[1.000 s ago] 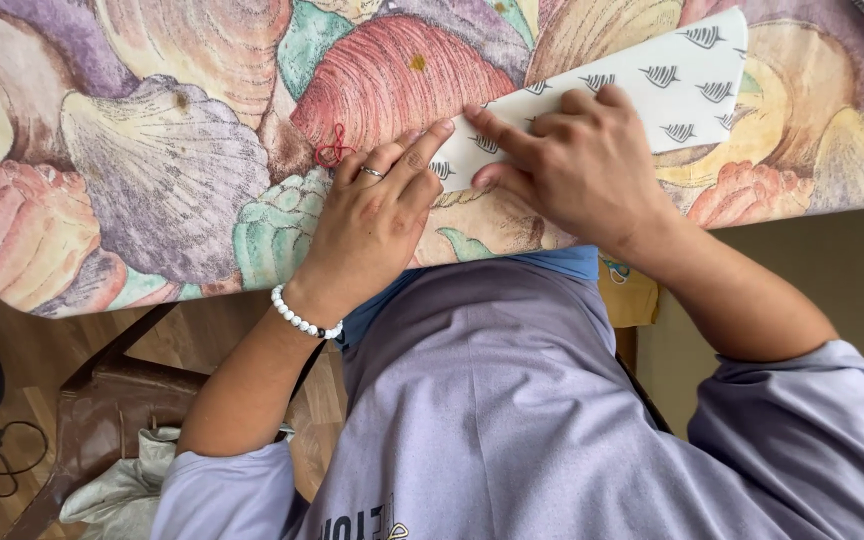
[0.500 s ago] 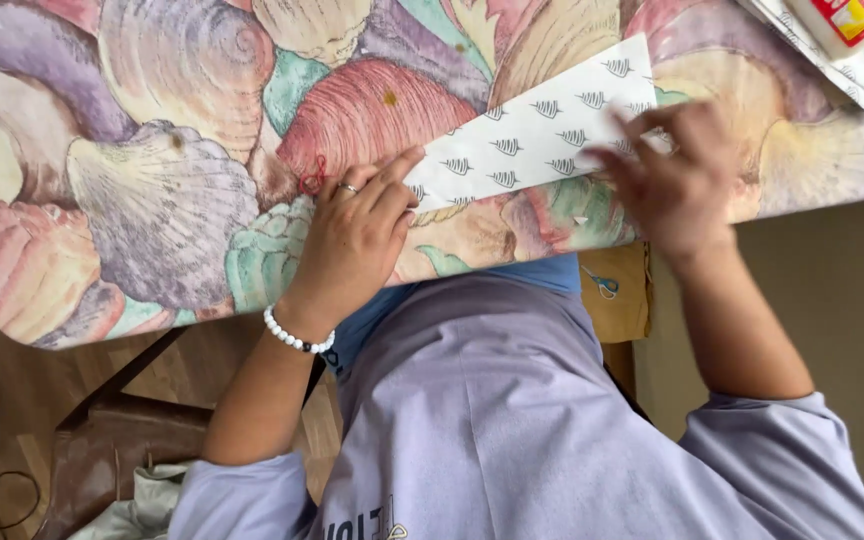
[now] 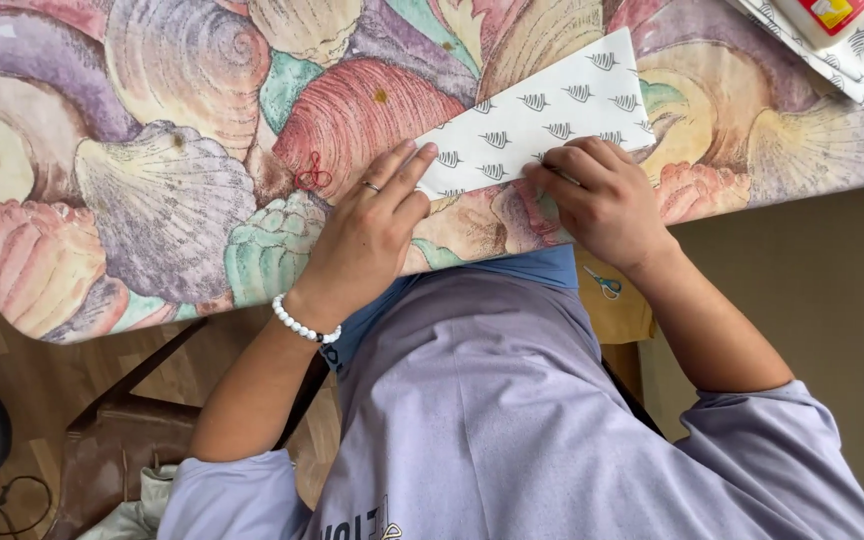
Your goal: Folding and gluing printed paper sheets to assemble paper bags at a manual workstation.
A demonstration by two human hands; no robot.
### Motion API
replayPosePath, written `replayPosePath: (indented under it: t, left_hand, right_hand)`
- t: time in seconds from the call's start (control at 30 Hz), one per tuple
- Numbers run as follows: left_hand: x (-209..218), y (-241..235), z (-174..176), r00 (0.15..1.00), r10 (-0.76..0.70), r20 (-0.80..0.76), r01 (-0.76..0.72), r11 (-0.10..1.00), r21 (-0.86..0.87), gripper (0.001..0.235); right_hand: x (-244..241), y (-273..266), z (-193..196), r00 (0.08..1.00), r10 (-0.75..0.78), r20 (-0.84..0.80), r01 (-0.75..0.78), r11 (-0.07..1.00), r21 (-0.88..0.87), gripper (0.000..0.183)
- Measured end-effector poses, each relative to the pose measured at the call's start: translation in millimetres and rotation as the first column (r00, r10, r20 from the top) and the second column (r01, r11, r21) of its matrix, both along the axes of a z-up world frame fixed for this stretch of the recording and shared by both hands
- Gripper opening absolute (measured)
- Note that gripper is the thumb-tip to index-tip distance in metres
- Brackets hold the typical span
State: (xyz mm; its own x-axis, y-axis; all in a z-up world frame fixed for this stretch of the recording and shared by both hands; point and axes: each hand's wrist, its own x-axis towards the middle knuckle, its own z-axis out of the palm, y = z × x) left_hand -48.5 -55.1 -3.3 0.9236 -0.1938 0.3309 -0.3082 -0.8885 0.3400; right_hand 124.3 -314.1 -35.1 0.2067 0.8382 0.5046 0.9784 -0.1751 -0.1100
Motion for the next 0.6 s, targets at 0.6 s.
replayPosePath:
  t: [0.6]
  left_hand:
    - [3, 15, -10, 0.988, -0.080, -0.132, 0.055, 0.981, -0.185, 0.034]
  right_hand:
    - [27, -38, 0, 0.989, -0.065, 0.133, 0.065, 0.998, 0.008, 0.023]
